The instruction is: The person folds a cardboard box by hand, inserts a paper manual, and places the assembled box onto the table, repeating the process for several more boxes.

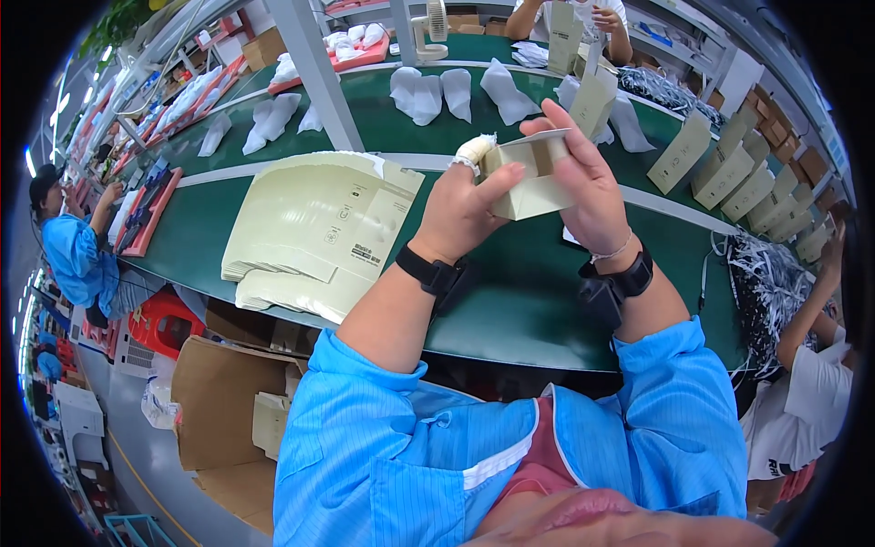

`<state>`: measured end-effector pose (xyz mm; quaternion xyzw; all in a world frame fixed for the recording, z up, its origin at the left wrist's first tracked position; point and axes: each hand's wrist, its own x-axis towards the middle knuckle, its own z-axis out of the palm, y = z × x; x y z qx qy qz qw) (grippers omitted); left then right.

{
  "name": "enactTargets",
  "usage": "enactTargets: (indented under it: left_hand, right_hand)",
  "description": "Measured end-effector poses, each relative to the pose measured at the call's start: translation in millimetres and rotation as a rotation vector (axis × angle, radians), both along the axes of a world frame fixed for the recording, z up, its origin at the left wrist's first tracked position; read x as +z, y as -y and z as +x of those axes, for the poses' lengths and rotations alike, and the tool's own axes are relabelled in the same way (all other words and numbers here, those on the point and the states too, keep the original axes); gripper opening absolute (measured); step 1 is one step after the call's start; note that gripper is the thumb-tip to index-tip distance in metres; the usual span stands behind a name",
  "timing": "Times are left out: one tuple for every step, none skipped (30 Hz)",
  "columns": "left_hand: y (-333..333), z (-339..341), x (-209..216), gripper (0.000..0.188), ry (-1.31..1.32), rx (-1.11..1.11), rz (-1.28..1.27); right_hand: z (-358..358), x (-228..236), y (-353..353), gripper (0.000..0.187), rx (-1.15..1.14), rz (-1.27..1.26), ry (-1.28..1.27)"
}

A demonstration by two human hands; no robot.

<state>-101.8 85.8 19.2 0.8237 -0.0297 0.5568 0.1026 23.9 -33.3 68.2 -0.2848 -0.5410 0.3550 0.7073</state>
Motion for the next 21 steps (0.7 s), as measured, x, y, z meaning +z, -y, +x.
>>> enactTargets:
  left_hand:
    - [-1, 1, -1, 0.08, 0.003, 0.001, 0.0]
    - [-2, 2, -3, 0.083, 0.012, -0.012, -0.026]
    - [-3, 3, -6, 0.085, 0.022, -0.024, -0.052]
    - [-4, 4, -8, 0.088, 0.032, -0.037, -0.078]
    - [-5, 5, -9, 0.088, 0.032, -0.037, -0.077]
    - [-4, 5, -11, 0.091, 0.049, -0.047, -0.066]
    - [-4, 6, -13, 0.094, 0.065, -0.058, -0.057]
    - [-5, 7, -13, 0.097, 0.082, -0.069, -0.047]
    - [-6, 6, -13, 0.097, 0.082, -0.07, -0.047]
    - [-8, 5, -12, 0.098, 0.076, -0.051, -0.007]
    - [-10, 4, -10, 0.098, 0.071, -0.032, 0.032]
    - [-11, 4, -10, 0.099, 0.065, -0.012, 0.072]
    - [-14, 4, -11, 0.099, 0.064, -0.014, 0.072]
    - [-16, 4, -13, 0.1, 0.047, -0.009, 0.073]
    - [-18, 3, -13, 0.101, 0.032, 0.001, 0.076]
    - [-19, 1, -12, 0.102, 0.016, 0.012, 0.079]
    - [-18, 0, -13, 0.102, 0.016, 0.016, 0.08]
    - [-17, 0, -13, 0.103, 0.01, 0.01, 0.018]
    - [-15, -1, -13, 0.104, 0.004, 0.003, -0.043]
    - [-14, -1, -13, 0.105, -0.003, -0.007, -0.106]
    - [-16, -1, -12, 0.105, -0.003, -0.006, -0.107]
  right_hand:
    - [2, 0, 1, 0.05, -0.086, -0.043, 0.103]
    - [6, 1, 2, 0.05, -0.086, -0.043, 0.105]
    - [12, 5, 3, 0.047, -0.158, 0.03, 0.32]
    - [17, 9, 4, 0.044, -0.229, 0.104, 0.534]
    - [20, 12, 5, 0.041, -0.301, 0.179, 0.747]
    - [20, 17, 8, 0.041, -0.302, 0.181, 0.747]
    - [20, 22, 12, 0.039, -0.318, 0.141, 0.779]
    - [19, 27, 16, 0.037, -0.333, 0.102, 0.812]
    - [19, 29, 17, 0.034, -0.348, 0.062, 0.843]
    - [18, 28, 16, 0.034, -0.352, 0.06, 0.843]
    - [15, 27, 15, 0.035, -0.41, 0.058, 0.855]
    - [12, 27, 13, 0.035, -0.469, 0.055, 0.867]
    - [11, 26, 12, 0.036, -0.527, 0.053, 0.879]
    - [12, 23, 10, 0.036, -0.529, 0.052, 0.878]
    - [12, 19, 7, 0.038, -0.52, 0.068, 0.873]
    - [10, 18, 4, 0.041, -0.511, 0.084, 0.869]
    - [8, 17, 3, 0.044, -0.501, 0.101, 0.864]
    - [7, 17, 4, 0.044, -0.497, 0.104, 0.863]
    - [4, 20, 7, 0.047, -0.496, 0.112, 0.882]
    - [2, 23, 11, 0.051, -0.499, 0.117, 0.9]
    - [0, 24, 12, 0.054, -0.501, 0.122, 0.919]
